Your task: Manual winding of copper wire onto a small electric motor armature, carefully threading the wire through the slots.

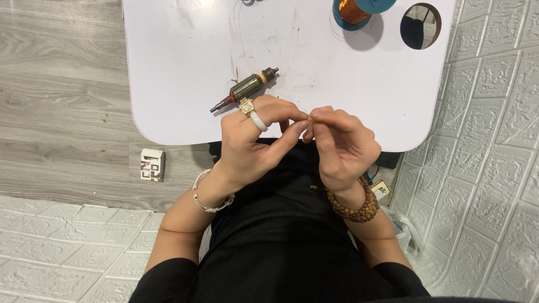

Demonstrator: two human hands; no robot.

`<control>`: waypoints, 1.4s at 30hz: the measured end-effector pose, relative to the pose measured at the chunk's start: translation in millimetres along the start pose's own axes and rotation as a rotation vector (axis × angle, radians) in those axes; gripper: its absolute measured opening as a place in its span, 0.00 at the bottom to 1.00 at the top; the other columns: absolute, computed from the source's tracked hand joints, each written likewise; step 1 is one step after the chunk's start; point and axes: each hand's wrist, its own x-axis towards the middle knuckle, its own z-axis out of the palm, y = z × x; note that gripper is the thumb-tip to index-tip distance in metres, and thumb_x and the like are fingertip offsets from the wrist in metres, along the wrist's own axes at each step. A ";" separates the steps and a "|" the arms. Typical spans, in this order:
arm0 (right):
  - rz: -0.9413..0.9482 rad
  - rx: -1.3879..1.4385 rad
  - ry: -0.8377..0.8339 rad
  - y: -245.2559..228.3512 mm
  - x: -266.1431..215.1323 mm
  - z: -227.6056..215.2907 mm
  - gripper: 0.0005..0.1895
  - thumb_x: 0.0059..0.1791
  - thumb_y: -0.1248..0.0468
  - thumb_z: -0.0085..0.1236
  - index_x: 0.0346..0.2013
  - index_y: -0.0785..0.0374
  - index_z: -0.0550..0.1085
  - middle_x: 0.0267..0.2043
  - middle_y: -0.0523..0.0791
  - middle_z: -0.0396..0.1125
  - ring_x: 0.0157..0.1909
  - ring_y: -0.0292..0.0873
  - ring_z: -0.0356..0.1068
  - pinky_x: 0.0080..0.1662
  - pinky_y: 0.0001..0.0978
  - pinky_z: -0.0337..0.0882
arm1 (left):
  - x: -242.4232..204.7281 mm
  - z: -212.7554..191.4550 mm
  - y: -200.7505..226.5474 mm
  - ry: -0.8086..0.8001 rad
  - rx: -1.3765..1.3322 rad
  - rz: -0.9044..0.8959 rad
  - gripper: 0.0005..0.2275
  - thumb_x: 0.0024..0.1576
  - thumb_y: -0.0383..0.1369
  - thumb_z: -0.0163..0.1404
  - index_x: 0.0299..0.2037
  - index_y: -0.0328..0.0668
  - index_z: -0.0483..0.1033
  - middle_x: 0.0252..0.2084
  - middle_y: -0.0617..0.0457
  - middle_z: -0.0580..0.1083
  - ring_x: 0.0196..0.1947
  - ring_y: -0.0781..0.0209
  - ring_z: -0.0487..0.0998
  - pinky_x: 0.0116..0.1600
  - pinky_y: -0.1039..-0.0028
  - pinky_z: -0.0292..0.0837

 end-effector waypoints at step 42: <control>0.289 0.271 0.006 7.5 -6.0 12.8 0.06 0.54 0.74 0.46 0.38 0.77 0.71 0.21 0.45 0.59 0.26 0.33 0.56 0.33 0.27 0.68 | 6.2 14.9 -21.0 0.094 -0.474 -0.158 0.04 0.57 0.23 0.55 0.40 0.35 0.81 0.32 0.53 0.68 0.30 0.74 0.66 0.36 0.81 0.66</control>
